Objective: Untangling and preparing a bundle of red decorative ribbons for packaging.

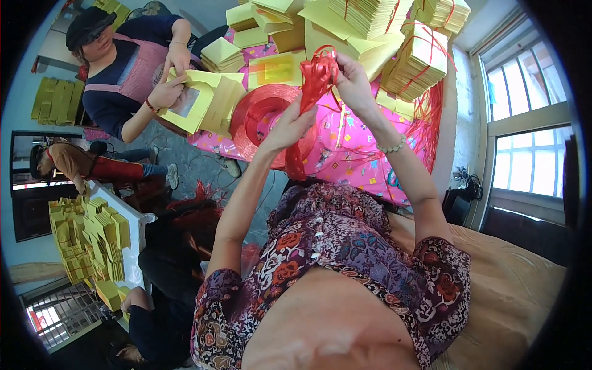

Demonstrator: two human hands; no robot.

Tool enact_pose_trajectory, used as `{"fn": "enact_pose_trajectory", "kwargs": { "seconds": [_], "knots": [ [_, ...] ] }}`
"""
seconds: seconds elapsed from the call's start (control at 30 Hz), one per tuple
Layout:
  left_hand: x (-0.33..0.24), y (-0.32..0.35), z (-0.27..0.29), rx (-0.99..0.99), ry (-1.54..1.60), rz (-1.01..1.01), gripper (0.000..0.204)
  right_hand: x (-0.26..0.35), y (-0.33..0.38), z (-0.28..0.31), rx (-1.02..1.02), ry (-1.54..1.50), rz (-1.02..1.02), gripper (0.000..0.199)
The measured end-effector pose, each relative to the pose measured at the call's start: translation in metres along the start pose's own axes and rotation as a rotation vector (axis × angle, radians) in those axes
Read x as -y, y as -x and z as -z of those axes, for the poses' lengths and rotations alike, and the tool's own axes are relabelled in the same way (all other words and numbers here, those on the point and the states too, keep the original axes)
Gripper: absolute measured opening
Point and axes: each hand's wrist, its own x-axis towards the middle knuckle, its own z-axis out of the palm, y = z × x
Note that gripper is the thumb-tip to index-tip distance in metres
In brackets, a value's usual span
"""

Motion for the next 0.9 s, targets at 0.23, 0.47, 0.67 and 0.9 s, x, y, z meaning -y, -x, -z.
{"fn": "enact_pose_trajectory", "kwargs": {
  "seconds": [0.23,0.47,0.67,0.9],
  "knots": [
    [0.005,-0.001,0.001,0.170,0.072,0.049,0.017,0.023,0.002,-0.016,-0.106,-0.165,-0.116,0.014],
    [-0.010,0.008,-0.004,0.239,0.200,0.110,0.025,0.031,-0.007,-0.009,-0.094,-0.151,0.004,0.015],
    [-0.007,0.013,0.011,0.201,0.111,0.085,0.022,0.032,-0.007,0.000,-0.049,-0.064,-0.034,0.020],
    [-0.006,0.009,0.020,-0.069,-0.147,-0.238,0.019,0.024,0.001,-0.001,0.002,-0.135,-0.106,0.037]
  ]
}}
